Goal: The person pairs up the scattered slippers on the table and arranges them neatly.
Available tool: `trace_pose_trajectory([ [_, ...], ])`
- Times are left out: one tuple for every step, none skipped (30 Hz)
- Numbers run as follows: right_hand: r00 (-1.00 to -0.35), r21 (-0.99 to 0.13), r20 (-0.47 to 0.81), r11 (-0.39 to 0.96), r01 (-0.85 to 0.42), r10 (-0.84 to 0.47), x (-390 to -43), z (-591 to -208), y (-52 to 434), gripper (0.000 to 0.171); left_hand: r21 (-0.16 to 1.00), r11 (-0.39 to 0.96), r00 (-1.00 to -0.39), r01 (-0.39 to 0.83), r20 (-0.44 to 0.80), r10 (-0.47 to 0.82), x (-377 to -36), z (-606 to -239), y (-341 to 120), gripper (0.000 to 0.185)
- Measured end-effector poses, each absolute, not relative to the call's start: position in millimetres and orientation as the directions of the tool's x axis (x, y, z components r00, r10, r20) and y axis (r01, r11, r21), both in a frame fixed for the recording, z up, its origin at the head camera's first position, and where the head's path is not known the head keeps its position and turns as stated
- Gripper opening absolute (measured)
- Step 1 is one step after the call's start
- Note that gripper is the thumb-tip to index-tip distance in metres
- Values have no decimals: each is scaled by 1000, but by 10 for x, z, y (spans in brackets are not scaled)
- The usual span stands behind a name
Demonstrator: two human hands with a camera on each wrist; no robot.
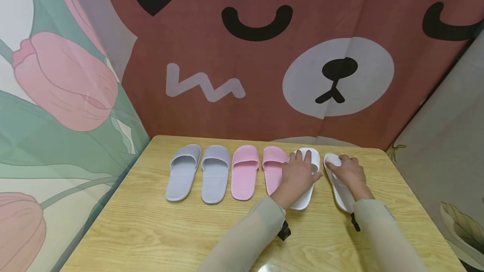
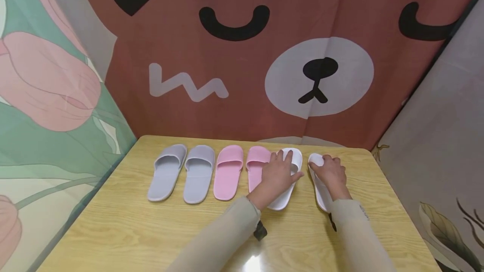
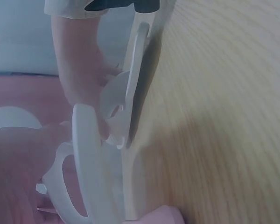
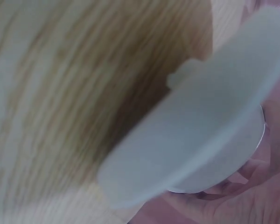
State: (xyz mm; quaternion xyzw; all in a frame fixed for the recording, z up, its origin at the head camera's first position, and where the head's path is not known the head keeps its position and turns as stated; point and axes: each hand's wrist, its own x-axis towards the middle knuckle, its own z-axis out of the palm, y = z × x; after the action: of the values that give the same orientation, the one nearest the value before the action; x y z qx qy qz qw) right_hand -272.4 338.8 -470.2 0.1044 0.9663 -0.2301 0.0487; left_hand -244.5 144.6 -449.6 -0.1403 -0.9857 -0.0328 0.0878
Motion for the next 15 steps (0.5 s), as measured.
trace_pose_trajectory([
  [-973,-434,-143,872,225,179,-2722,-4699,3387,91,40,959,-946,281,180,270,-2451,-4501,1452,81],
  [-973,-435,-145,872,225,179,-2719,-4694,3385,90,37,959,-947,280,177,269,-2456,-4506,1457,81],
  [-973,-436,-146,871,225,178,-2716,-4690,3383,90,37,960,-948,277,173,266,-2460,-4512,1461,81],
  [-973,-437,-148,871,226,178,-2715,-4688,3382,90,36,961,-949,275,169,265,-2466,-4521,1466,81],
  [-972,-438,-151,869,229,179,-2716,-4688,3383,90,33,961,-950,273,163,265,-2471,-4531,1471,82],
  [-971,-438,-155,869,231,181,-2716,-4688,3385,90,30,962,-951,272,159,264,-2475,-4540,1476,82],
  [-971,-437,-158,868,234,182,-2717,-4689,3388,90,29,963,-952,269,157,261,-2481,-4550,1483,82],
  [-970,-436,-159,869,234,182,-2716,-4687,3389,90,27,963,-953,267,154,260,-2486,-4559,1492,82],
  [-970,-434,-159,869,236,183,-2715,-4685,3391,90,28,964,-954,265,153,258,-2491,-4566,1501,83],
  [-970,-432,-159,871,235,183,-2717,-4686,3394,90,27,964,-955,263,151,256,-2497,-4572,1511,83],
  [-971,-429,-157,873,233,182,-2719,-4687,3397,89,28,965,-956,260,149,253,-2502,-4576,1520,83],
  [-971,-426,-156,875,230,180,-2720,-4686,3399,89,30,966,-957,256,145,250,-2507,-4578,1531,84],
  [-972,-422,-155,877,228,178,-2720,-4684,3399,88,33,967,-959,252,140,245,-2512,-4580,1541,84],
  [-971,-419,-158,879,229,178,-2721,-4680,3397,88,33,968,-961,248,133,242,-2516,-4581,1550,84],
  [-970,-416,-164,879,234,181,-2723,-4679,3397,88,32,969,-963,245,125,240,-2521,-4582,1557,84],
])
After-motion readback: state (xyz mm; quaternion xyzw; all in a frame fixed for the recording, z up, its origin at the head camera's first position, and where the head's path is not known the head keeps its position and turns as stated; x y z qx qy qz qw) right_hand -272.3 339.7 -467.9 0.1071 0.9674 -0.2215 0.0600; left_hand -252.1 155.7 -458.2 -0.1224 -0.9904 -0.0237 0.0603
